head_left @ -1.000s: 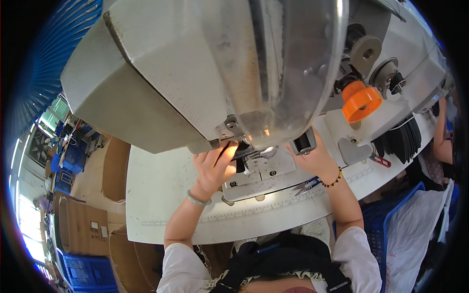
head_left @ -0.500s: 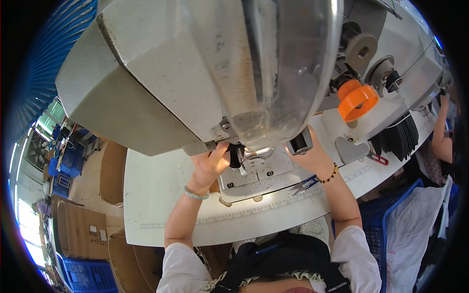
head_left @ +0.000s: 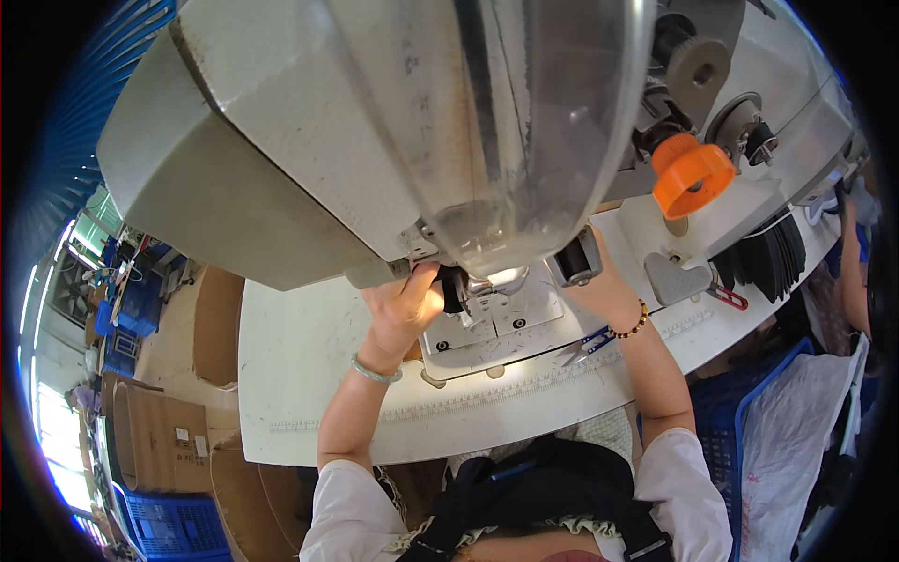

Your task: Stitch shoe upper components together using an industrial sewing machine.

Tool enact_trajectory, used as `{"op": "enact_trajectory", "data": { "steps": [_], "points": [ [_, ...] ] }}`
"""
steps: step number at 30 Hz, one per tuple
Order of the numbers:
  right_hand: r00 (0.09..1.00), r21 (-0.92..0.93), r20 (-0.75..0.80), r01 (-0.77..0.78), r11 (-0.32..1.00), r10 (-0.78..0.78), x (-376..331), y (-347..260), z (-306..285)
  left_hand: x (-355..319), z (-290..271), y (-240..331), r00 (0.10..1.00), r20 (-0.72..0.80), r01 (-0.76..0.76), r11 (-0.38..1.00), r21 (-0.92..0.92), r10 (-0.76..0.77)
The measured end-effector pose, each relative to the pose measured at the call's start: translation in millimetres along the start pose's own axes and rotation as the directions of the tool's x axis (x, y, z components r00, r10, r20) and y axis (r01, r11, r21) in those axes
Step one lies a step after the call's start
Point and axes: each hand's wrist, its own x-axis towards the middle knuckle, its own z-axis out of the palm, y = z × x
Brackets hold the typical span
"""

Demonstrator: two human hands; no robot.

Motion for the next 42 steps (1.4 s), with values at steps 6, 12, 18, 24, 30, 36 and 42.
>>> {"op": "enact_trajectory", "data": {
  "steps": [6,12,18,24,30,36,42],
  "points": [
    [0.992,0.117,0.032,-0.124,0.985,0.121,0,1,2,1,-2,4,0.999,0.024,0.035,0.998,0.051,-0.036],
    [0.981,0.163,0.055,-0.193,0.968,0.186,-4,4,4,-3,2,2,0.998,-0.012,0.06,0.998,0.006,-0.06],
    [0.992,0.093,0.075,-0.107,0.99,0.1,-4,8,3,-6,5,-2,0.998,-0.006,0.068,0.998,0.007,-0.068],
    [0.99,0.141,0.025,-0.139,0.98,0.137,-10,8,11,-2,5,2,1.0,-0.015,0.008,0.998,0.067,-0.007],
    [0.965,0.294,-0.191,-0.116,0.949,0.177,-11,16,28,-15,13,-13,0.991,0.092,0.082,0.985,0.151,-0.097],
    [0.938,0.26,-0.158,-0.26,0.93,0.307,-16,29,38,-29,8,-86,0.94,-0.088,0.339,0.93,0.139,-0.33],
    [0.946,0.028,-0.267,-0.186,0.982,0.187,-30,39,37,-55,-50,-115,0.68,-0.088,0.727,0.655,0.206,-0.728]
  ]
}}
